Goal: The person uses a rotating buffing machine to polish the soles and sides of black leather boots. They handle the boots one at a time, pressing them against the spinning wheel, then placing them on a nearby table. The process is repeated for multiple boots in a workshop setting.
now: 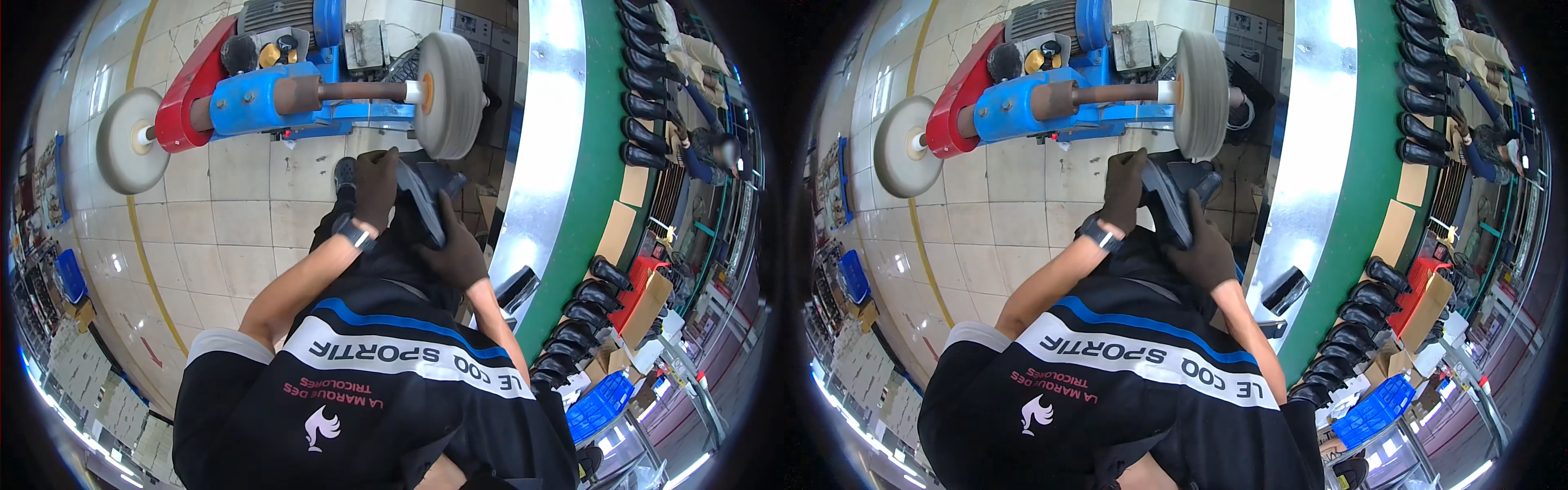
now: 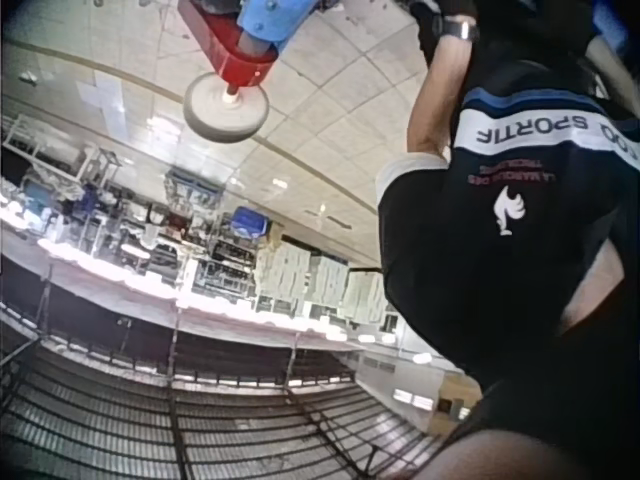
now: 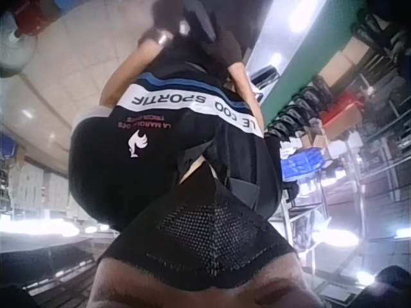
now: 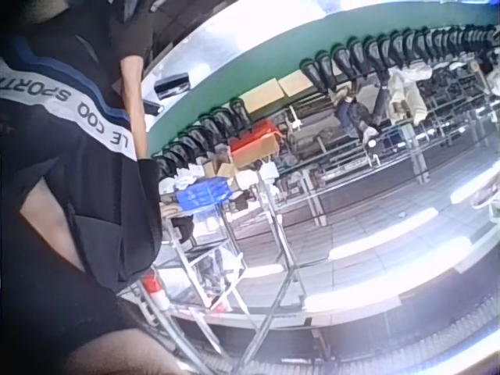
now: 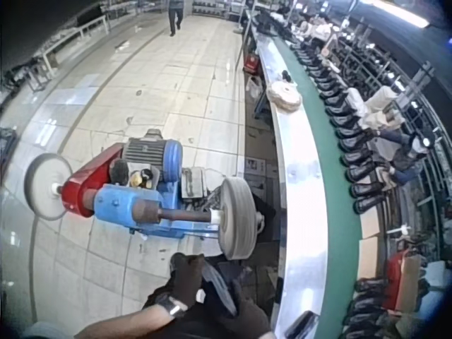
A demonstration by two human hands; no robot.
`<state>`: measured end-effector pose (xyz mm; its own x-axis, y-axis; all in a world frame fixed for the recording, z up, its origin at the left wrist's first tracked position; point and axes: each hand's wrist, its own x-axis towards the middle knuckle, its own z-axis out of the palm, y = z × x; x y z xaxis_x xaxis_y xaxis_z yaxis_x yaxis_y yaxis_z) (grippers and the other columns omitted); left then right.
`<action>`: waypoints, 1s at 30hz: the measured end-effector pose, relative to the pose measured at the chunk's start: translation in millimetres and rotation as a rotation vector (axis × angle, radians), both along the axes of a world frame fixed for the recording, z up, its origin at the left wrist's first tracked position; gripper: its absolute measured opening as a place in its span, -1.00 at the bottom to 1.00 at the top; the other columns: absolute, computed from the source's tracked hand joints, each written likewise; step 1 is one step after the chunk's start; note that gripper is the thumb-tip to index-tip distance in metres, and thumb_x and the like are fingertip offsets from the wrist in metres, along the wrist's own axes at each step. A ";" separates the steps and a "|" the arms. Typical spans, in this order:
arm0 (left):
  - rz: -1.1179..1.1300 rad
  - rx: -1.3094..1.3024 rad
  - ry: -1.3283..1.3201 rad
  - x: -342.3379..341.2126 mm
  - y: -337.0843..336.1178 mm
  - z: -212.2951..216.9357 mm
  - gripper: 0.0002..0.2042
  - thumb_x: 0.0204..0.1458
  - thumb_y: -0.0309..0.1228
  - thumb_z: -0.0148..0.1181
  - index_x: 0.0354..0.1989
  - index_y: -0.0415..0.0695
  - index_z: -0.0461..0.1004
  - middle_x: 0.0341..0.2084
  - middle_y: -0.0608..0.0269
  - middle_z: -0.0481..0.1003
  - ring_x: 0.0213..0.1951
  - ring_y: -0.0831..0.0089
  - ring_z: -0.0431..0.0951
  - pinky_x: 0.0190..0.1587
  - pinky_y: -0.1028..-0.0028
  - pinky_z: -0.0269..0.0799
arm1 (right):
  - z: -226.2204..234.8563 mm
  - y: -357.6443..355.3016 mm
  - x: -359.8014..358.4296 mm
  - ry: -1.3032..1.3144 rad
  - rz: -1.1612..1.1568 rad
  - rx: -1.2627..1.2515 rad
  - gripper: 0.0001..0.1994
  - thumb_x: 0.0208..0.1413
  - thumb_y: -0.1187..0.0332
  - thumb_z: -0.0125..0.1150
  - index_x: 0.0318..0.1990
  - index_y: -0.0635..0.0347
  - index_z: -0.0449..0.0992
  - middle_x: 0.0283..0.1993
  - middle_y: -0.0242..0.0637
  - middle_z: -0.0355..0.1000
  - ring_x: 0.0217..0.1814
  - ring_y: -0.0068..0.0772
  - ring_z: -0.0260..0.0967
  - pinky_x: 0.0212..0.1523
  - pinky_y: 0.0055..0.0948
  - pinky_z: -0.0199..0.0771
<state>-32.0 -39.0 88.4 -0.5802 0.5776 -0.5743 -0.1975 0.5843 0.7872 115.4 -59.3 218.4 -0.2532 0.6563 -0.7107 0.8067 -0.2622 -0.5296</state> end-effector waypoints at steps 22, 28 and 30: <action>-1.152 0.501 -0.595 -5.6 64.7 -92.6 -0.38 0.21 0.00 -0.16 0.33 -0.16 0.10 0.16 0.11 0.38 0.24 0.27 0.30 0.40 0.22 -0.13 | -100.5 -32.2 48.8 1.626 -1.425 -0.767 -0.27 0.16 0.00 0.10 0.34 0.29 0.06 0.25 0.18 0.18 -0.06 -0.03 0.40 -0.17 -0.13 0.51; -0.916 0.345 -1.006 -0.3 56.0 -65.3 -0.36 0.29 0.08 -0.43 0.31 -0.19 0.13 0.22 0.12 0.31 0.25 0.31 0.28 0.41 0.24 -0.14 | -106.7 -45.7 54.9 1.724 -1.476 -0.825 -0.26 0.18 -0.05 0.06 0.39 0.14 0.01 0.32 0.17 0.08 -0.12 -0.09 0.38 -0.25 -0.24 0.50; -0.977 0.317 -0.947 0.3 45.5 -57.4 -0.38 0.29 0.08 -0.42 0.24 -0.20 0.21 0.14 0.13 0.38 0.18 0.32 0.36 0.36 0.26 -0.04 | -92.2 -70.9 64.7 1.702 -1.415 -0.770 -0.25 0.17 -0.07 0.05 0.40 0.13 0.00 0.31 0.17 0.09 -0.13 -0.12 0.38 -0.29 -0.26 0.50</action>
<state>-31.7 6.6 31.0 0.6582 0.6958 -0.2876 -0.3430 0.6172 0.7081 180.1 -130.3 126.3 -0.4608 0.7039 -0.5405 -0.8762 -0.4578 0.1507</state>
